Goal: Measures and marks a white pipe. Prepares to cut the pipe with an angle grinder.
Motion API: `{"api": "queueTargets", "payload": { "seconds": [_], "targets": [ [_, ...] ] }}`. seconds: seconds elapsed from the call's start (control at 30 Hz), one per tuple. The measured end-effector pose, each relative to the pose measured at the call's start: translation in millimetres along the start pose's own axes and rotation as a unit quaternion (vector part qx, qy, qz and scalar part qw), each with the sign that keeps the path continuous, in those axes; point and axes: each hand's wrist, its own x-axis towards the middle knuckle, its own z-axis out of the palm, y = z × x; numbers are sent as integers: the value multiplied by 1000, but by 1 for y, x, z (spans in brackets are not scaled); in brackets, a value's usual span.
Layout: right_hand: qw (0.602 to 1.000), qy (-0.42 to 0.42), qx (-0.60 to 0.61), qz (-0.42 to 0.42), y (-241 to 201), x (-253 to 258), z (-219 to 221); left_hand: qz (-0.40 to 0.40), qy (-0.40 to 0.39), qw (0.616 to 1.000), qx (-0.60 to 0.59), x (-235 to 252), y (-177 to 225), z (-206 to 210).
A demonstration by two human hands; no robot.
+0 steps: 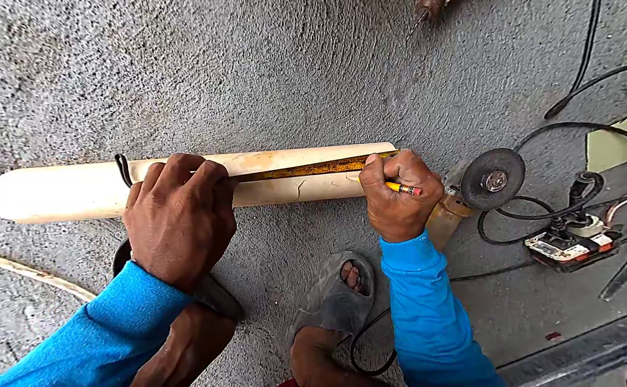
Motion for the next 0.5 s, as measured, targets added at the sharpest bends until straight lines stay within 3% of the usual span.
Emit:
{"api": "queueTargets", "payload": {
  "seconds": [0.23,0.37,0.5],
  "targets": [
    [997,-21,-57,38,-22,2,-1,0,1,1000,-2,1,0,1],
    [999,-31,-12,-6,-4,6,-1,1,4,1000,2,2,0,0],
    [994,-47,-82,46,-29,5,-4,-3,2,1000,8,4,2,0]
  ]
}}
